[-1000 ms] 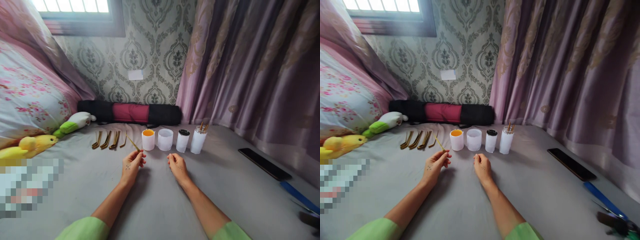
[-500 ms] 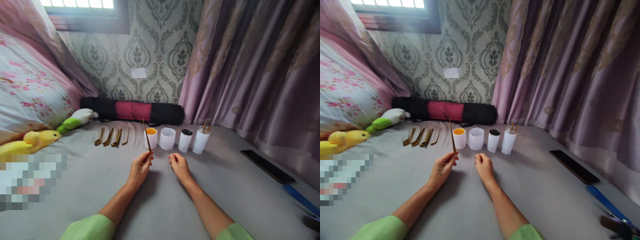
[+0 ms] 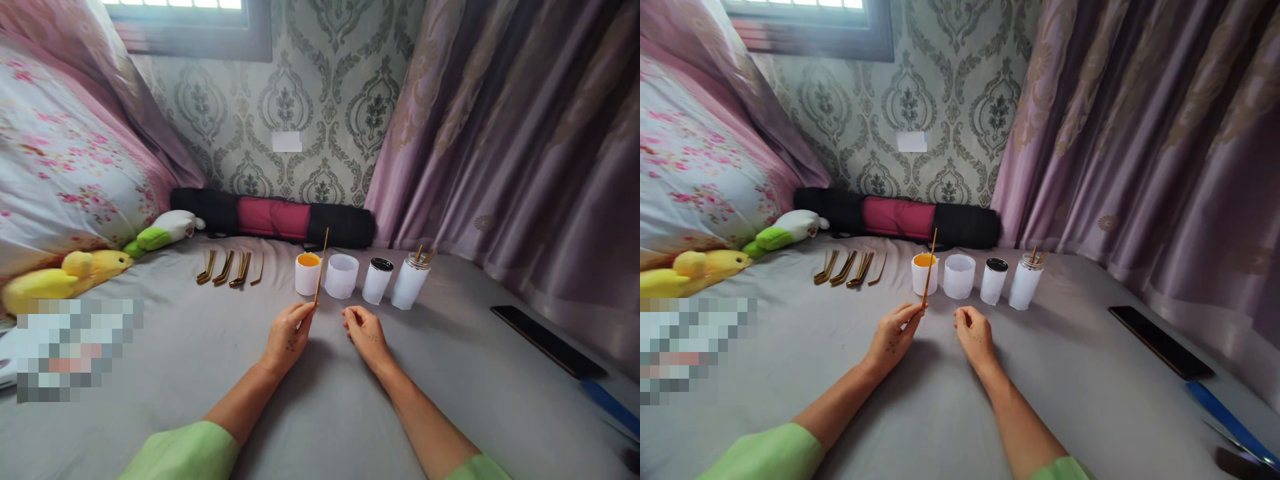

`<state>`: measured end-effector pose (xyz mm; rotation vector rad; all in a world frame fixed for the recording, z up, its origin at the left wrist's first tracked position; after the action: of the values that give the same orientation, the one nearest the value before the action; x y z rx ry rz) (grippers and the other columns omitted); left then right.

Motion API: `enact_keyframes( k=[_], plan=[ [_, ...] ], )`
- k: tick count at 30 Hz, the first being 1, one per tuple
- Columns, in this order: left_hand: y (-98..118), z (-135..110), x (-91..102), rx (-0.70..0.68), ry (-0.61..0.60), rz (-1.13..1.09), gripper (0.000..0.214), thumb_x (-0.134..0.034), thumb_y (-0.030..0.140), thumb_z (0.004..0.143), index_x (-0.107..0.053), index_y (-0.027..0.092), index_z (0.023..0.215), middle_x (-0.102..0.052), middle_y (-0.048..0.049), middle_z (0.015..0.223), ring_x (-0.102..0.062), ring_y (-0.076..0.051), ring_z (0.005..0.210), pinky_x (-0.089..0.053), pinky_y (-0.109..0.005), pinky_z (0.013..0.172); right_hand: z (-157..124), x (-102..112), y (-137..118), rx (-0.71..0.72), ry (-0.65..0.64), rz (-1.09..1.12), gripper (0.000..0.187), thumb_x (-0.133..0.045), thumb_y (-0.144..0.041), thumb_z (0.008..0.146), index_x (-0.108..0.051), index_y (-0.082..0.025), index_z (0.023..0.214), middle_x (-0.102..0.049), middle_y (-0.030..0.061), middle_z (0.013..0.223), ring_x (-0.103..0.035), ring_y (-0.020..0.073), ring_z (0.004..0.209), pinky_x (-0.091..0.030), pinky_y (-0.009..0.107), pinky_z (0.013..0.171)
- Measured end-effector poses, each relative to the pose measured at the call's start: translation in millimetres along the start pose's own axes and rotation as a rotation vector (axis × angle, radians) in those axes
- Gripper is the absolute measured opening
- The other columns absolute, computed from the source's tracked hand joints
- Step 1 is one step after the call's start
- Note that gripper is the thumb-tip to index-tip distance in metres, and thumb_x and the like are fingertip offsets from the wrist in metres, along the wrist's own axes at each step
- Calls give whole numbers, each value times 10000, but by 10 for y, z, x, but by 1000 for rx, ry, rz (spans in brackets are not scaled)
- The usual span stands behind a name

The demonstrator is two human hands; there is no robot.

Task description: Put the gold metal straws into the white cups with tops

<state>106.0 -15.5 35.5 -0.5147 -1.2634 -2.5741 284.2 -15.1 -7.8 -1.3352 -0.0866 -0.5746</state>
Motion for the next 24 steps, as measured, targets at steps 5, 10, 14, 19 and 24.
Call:
enact_keyframes(
  k=[5, 10, 14, 19, 24],
  plan=[
    [-18, -20, -43, -54, -27, 97, 280, -417, 255, 811, -625, 246, 998, -612, -79, 873, -536, -167, 806, -386, -257, 752, -12, 0, -39, -16, -7, 39, 348, -429, -443, 747, -610, -150, 802, -594, 31, 616, -525, 118, 512, -398, 214, 478],
    [-5, -32, -66, -97, -63, 191, 295, -400, 251, 820, -607, 251, 1030, -612, -82, 897, -534, -169, 825, -378, -266, 759, -50, -49, -112, -27, -53, 156, 377, -422, -472, 755, -590, -145, 840, -563, 22, 619, -494, 99, 481, -382, 192, 420],
    [36, -49, -100, -141, -103, 292, 305, -375, 237, 833, -590, 232, 1049, -606, -84, 924, -524, -169, 838, -367, -278, 760, -75, -63, -196, -14, -67, 208, 366, -431, -462, 759, -585, -138, 831, -544, 19, 613, -490, 94, 486, -391, 189, 429],
    [97, -66, -164, -179, -150, 352, 298, -354, 222, 845, -585, 216, 1033, -602, -77, 902, -522, -157, 820, -373, -280, 740, -100, -68, -244, -26, -82, 287, 336, -453, -431, 757, -566, -145, 891, -532, 13, 631, -478, 89, 484, -380, 186, 410],
    [174, -89, -237, -223, -228, 406, 314, -321, 204, 856, -561, 218, 1057, -579, -63, 898, -516, -149, 833, -386, -280, 750, -122, -91, -272, -58, -112, 401, 269, -500, -336, 733, -550, -152, 922, -535, 1, 632, -468, 79, 483, -376, 186, 414]
  ],
)
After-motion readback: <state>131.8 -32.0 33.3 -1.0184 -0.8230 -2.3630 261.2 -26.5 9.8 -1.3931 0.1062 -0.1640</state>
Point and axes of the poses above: each hand's wrist, its own z-axis towards the middle knuckle, its own x-axis out of the back of the hand, y = z × x, the point moved 8 cm from there along z, towards the middle knuckle
